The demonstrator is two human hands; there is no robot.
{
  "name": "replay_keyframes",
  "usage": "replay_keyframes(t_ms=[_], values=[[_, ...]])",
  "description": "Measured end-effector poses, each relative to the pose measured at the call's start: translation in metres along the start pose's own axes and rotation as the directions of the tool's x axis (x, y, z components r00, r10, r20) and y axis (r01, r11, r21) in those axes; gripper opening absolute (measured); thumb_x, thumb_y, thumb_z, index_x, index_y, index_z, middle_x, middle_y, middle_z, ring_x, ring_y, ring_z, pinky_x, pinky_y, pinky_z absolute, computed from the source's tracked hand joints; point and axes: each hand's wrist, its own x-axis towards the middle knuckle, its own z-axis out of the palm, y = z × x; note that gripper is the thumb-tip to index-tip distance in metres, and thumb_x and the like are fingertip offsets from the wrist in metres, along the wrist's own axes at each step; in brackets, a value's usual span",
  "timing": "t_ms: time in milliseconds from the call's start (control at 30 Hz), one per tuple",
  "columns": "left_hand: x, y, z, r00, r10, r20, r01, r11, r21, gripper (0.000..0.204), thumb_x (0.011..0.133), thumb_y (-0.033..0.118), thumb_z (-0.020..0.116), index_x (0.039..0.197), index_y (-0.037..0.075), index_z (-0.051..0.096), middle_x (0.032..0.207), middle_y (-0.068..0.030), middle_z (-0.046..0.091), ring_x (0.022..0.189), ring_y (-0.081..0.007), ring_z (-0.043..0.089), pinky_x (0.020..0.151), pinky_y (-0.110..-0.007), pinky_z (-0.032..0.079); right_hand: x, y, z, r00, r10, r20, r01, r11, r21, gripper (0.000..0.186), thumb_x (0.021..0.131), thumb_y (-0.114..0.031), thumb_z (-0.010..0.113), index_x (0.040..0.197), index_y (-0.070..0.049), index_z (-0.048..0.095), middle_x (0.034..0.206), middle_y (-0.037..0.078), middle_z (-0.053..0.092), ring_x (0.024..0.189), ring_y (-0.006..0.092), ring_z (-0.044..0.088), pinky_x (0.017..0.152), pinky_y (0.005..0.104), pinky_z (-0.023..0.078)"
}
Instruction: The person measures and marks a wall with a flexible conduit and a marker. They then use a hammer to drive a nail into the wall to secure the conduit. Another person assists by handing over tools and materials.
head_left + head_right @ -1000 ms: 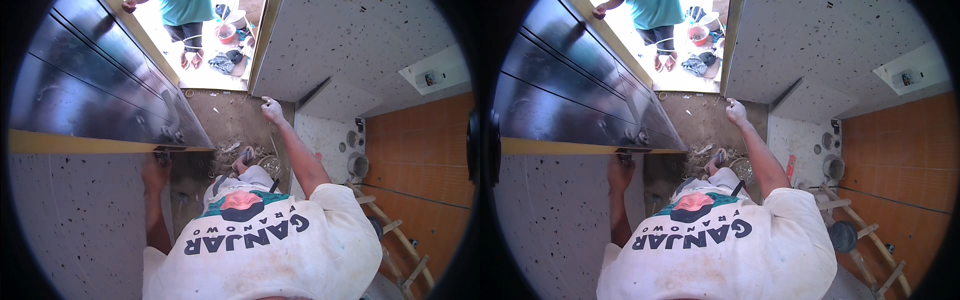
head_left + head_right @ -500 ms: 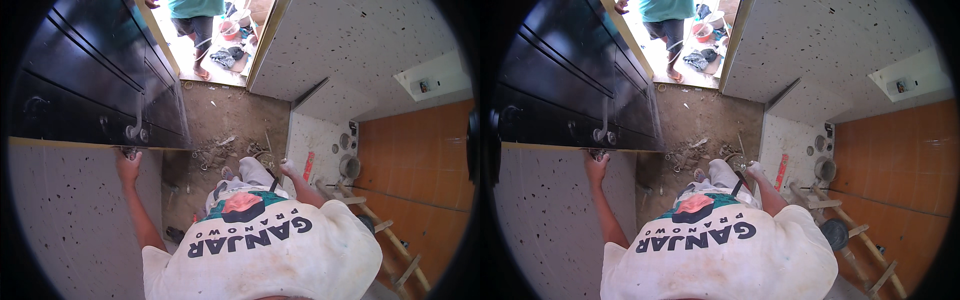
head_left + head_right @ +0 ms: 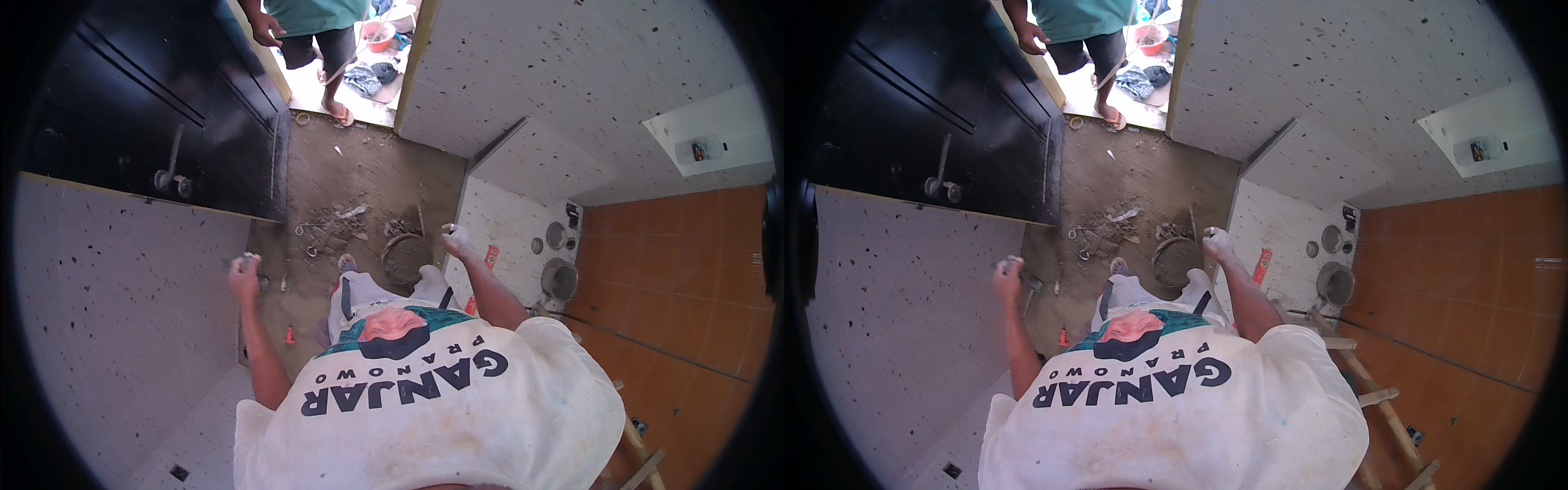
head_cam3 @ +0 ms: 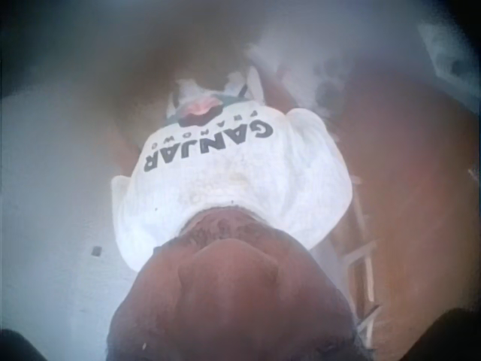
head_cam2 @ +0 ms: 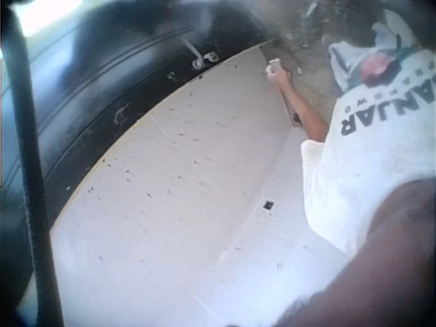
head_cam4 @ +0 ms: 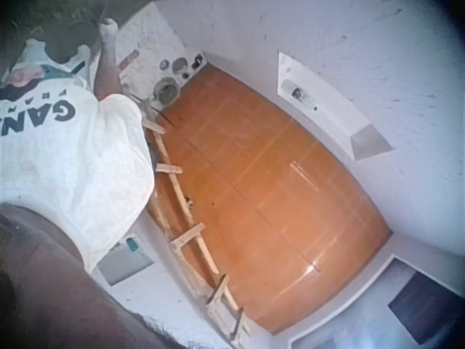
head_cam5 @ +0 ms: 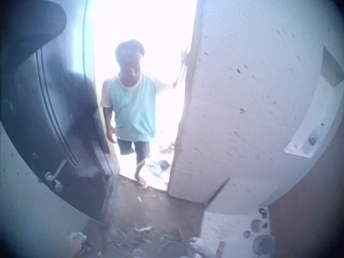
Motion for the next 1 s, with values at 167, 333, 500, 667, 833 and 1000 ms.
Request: replay_keyframes(t_ms=[167, 333, 500, 667, 833, 1000], values=[[-0.174, -0.031, 0.084, 0.781, -0.477, 0.403, 0.566, 0.814, -0.131, 0.021, 0.077, 0.027, 0.073, 0.083, 0.008, 0.066, 0.072, -0.0018, 0.060, 0.057, -0.0106, 0.054, 0.045, -0.029, 0.041, -0.032, 0.080, -0.048, 0.986, 0.043, 0.163, 0.010, 0.952, -0.307, 0.030, 0.078, -0.022, 0.052, 0.097, -0.007, 0.070, 0.095, 0.020, 0.069, 0.092, 0.0349, 0.066, 0.080, 0.0427, 0.053], [-0.328, -0.106, 0.137, 0.684, -0.471, 0.557, 0.575, 0.818, -0.014, 0.021, 0.082, 0.027, 0.067, 0.088, 0.007, 0.066, 0.074, -0.0026, 0.060, 0.063, -0.0181, 0.059, 0.056, -0.034, 0.047, -0.032, 0.291, -0.114, 0.951, -0.014, 0.309, 0.257, 0.592, -0.764, 0.016, 0.076, -0.011, 0.058, 0.078, -0.006, 0.072, 0.081, 0.014, 0.071, 0.075, 0.0299, 0.068, 0.069, 0.0431, 0.054], [-0.416, -0.152, 0.094, 0.787, -0.091, 0.610, -0.007, 0.988, 0.156, 0.026, 0.084, 0.023, 0.063, 0.098, 0.001, 0.066, 0.091, -0.0076, 0.066, 0.080, -0.0216, 0.063, 0.073, -0.035, 0.050, -0.030, 0.232, -0.136, 0.818, 0.206, 0.537, 0.382, 0.503, -0.775, 0.034, 0.083, -0.021, 0.048, 0.099, 0.001, 0.069, 0.104, 0.024, 0.068, 0.101, 0.0389, 0.065, 0.087, 0.0457, 0.052], [-0.453, -0.147, 0.102, 0.774, -0.317, 0.548, 0.322, 0.942, 0.089, 0.027, 0.084, 0.020, 0.061, 0.102, 0.000, 0.064, 0.095, -0.0083, 0.065, 0.085, -0.0222, 0.061, 0.077, -0.035, 0.049, 0.015, 0.189, -0.112, 0.973, -0.080, 0.217, 0.207, 0.722, -0.660, 0.034, 0.084, -0.024, 0.048, 0.096, 0.000, 0.069, 0.100, 0.023, 0.068, 0.096, 0.0395, 0.066, 0.084, 0.0445, 0.053], [-0.467, -0.125, 0.089, 0.727, -0.479, 0.491, 0.566, 0.824, -0.034, 0.028, 0.084, 0.018, 0.060, 0.105, 0.000, 0.062, 0.100, -0.0091, 0.063, 0.089, -0.0227, 0.060, 0.080, -0.035, 0.047, -0.027, 0.050, -0.087, 0.950, -0.211, 0.231, 0.261, 0.942, -0.210, 0.024, 0.075, -0.021, 0.053, 0.084, -0.005, 0.068, 0.085, 0.023, 0.068, 0.081, 0.0391, 0.065, 0.072, 0.0453, 0.052], [-0.475, -0.117, 0.080, 0.718, -0.486, 0.498, 0.607, 0.788, -0.105, 0.030, 0.084, 0.016, 0.058, 0.109, -0.001, 0.060, 0.104, -0.0099, 0.062, 0.094, -0.0233, 0.058, 0.083, -0.035, 0.046, -0.056, 0.021, -0.072, 0.899, -0.307, 0.312, 0.393, 0.879, -0.269, 0.022, 0.074, -0.020, 0.052, 0.081, -0.006, 0.067, 0.084, 0.023, 0.067, 0.078, 0.0400, 0.064, 0.071, 0.0458, 0.052]])
